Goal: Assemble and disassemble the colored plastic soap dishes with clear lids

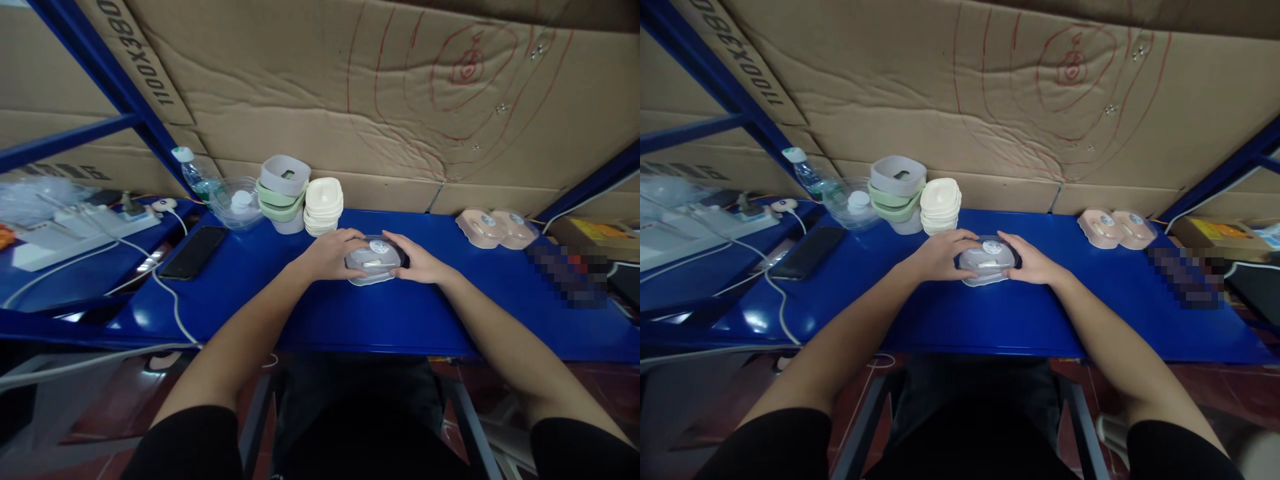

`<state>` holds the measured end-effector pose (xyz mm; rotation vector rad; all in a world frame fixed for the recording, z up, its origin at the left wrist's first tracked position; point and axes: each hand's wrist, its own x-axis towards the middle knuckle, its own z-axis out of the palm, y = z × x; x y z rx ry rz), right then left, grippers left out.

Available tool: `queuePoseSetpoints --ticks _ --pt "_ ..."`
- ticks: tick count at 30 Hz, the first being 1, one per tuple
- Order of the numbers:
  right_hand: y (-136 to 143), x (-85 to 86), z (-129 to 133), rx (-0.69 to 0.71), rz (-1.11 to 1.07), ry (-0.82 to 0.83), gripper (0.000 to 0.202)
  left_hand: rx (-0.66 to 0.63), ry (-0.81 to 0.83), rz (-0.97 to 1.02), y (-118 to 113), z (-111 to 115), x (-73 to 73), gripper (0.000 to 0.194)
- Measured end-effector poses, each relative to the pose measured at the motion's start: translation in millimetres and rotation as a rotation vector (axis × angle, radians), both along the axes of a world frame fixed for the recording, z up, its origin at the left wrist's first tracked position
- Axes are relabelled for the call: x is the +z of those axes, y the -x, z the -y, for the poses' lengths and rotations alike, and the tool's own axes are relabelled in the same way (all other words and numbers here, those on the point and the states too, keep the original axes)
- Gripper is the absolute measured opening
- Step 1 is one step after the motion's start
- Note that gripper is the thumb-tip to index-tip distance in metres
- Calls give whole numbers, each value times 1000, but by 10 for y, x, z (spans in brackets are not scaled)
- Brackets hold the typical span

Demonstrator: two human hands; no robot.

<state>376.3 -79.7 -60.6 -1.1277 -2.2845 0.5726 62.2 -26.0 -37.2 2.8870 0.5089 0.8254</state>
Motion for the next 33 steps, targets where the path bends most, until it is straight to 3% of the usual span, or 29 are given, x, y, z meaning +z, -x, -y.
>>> queuePoseSetpoints --ticks 6,15,33 --pt "11 -11 -21 49 -8 -22 88 -8 59 -19 6 -17 -42 86" --pt "58 77 23 16 30 -61 89 68 98 -62 -5 15 -54 76" --pt "96 98 40 -41 35 -47 94 43 219 -12 6 -85 -171 73"
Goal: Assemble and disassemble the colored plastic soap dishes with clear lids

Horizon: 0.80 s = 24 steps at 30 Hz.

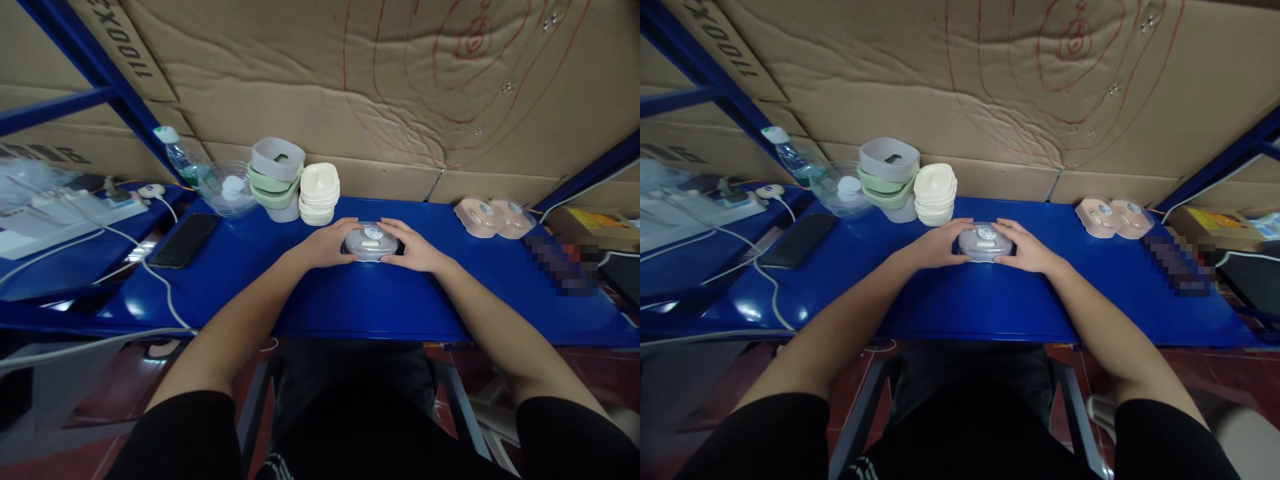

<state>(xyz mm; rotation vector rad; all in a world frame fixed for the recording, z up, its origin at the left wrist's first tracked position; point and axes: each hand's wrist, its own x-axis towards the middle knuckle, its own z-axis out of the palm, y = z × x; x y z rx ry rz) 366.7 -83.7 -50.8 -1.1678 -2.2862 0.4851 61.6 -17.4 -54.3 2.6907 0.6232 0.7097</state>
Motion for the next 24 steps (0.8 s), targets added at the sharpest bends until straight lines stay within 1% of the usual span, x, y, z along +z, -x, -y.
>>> queuePoseSetpoints --ticks 5,8,10,11,15,16,17,19,22,24 --pt "-22 -3 -20 -13 16 1 95 37 21 -92 7 -17 -22 78" --pt "-105 7 -64 -86 27 5 94 101 -12 -122 -10 -33 -70 83" --pt "-206 32 -94 -202 71 14 95 129 -27 -134 -16 -46 -96 88" --pt "-267 50 -104 -285 112 21 96 130 -30 -140 -15 -51 -102 88" --pt "-492 121 -95 -694 319 9 95 101 -36 -169 3 -51 -89 77" --pt "-528 132 -86 -765 360 -12 95 95 -41 -172 7 -48 -85 75" --pt "-554 137 -77 -809 392 -37 95 92 -49 -173 10 -45 -82 73" --pt "-576 130 -67 -815 436 -81 89 87 -71 -172 12 -41 -80 70" --pt "-572 95 -77 -769 468 -109 76 80 -91 -191 4 -38 -77 67" --pt "-574 74 -94 -788 465 -112 73 86 -88 -212 -3 -36 -68 67"
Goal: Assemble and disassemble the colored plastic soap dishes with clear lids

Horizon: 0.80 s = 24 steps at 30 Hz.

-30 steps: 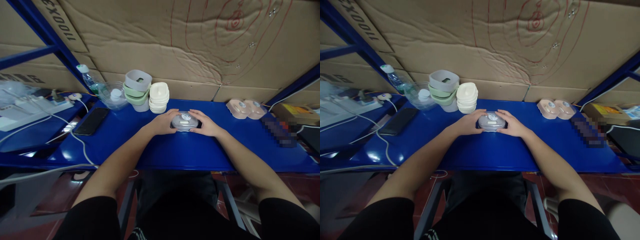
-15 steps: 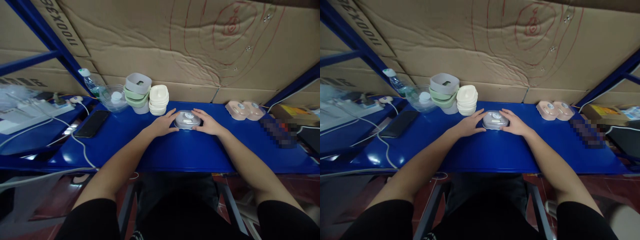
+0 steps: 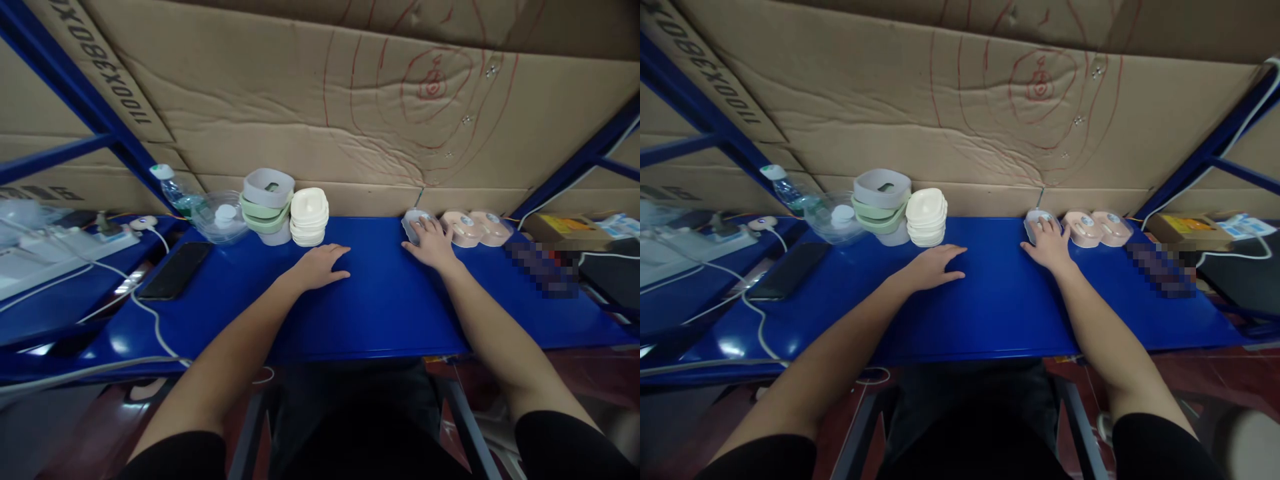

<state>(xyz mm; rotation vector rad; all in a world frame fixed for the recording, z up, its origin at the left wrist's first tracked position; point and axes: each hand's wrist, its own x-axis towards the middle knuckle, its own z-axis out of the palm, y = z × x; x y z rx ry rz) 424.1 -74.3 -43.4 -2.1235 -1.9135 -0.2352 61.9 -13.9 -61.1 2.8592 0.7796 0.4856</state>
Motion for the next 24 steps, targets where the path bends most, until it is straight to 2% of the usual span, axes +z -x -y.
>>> queuePoseSetpoints --ticks 6,10,12,16,18,24 --pt "-77 0 -40 -162 -18 -5 79 8 0 33 4 13 43 63" --pt "-74 10 -33 -177 -4 -1 81 64 8 151 11 30 100 58" --pt "-28 5 -26 -147 5 -10 82 163 22 215 11 47 162 57" --pt "122 -30 -17 -38 -27 -29 80 475 40 342 38 58 311 61" --pt "198 -54 -16 25 -46 -35 79 582 29 396 73 33 355 65" --pt "301 -103 -15 110 -38 14 76 694 14 381 187 -119 322 54"
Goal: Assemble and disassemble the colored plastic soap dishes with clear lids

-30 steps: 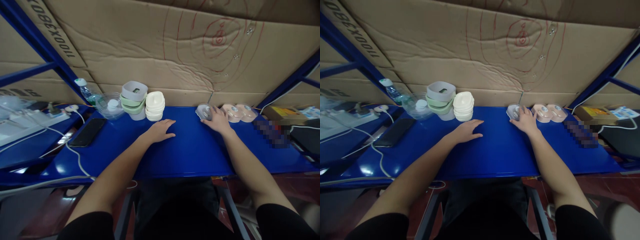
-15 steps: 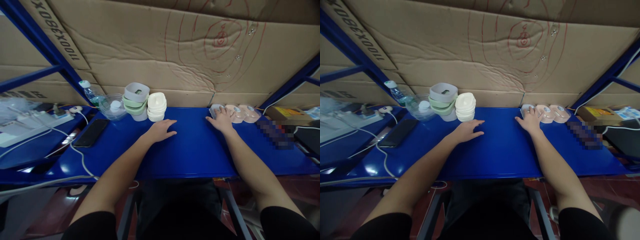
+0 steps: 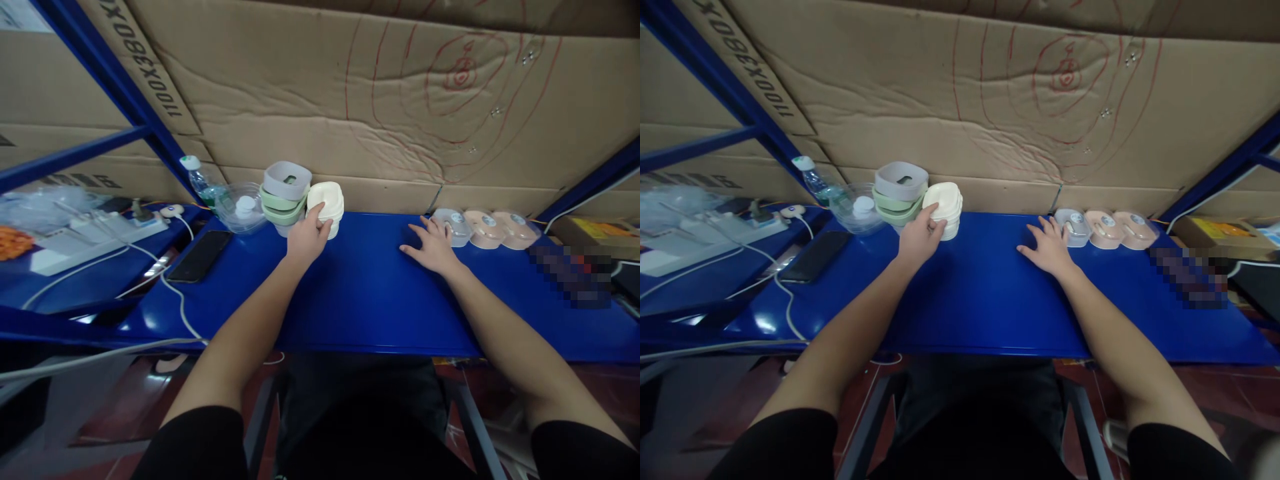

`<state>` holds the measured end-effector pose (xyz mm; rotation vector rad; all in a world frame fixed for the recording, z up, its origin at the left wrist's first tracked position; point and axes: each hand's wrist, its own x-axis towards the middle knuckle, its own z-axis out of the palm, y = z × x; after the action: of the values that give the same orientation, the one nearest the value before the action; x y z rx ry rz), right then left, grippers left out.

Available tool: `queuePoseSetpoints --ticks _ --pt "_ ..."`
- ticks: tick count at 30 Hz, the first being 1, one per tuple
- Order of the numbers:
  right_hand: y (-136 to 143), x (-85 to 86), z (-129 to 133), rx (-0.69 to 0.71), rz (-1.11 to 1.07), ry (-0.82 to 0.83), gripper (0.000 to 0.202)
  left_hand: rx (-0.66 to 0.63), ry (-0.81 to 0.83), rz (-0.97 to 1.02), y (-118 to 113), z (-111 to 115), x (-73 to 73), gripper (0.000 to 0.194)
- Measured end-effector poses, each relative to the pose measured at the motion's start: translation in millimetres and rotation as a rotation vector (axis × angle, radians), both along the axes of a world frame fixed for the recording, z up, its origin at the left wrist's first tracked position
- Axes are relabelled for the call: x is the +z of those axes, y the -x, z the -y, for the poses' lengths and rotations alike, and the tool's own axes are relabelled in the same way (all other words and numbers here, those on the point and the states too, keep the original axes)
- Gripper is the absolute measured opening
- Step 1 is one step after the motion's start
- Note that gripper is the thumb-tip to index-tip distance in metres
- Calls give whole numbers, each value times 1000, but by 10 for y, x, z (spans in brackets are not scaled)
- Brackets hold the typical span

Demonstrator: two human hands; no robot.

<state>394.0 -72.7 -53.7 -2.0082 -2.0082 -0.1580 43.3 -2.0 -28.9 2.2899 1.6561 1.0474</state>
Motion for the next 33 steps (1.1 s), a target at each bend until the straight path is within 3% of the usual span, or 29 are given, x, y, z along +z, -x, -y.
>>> queuePoseSetpoints --ticks 13,25,28,33 --pt "-5 -50 -23 31 3 55 76 -92 -21 93 102 -140 -52 37" --pt "-17 -81 -43 76 -60 -18 79 -204 -149 112 81 -69 -45 34" --pt "-5 -26 -31 193 -190 -142 80 -313 -177 59 26 24 -23 33" --pt "22 60 16 403 -369 -291 88 -638 -96 -158 -161 226 -45 32"
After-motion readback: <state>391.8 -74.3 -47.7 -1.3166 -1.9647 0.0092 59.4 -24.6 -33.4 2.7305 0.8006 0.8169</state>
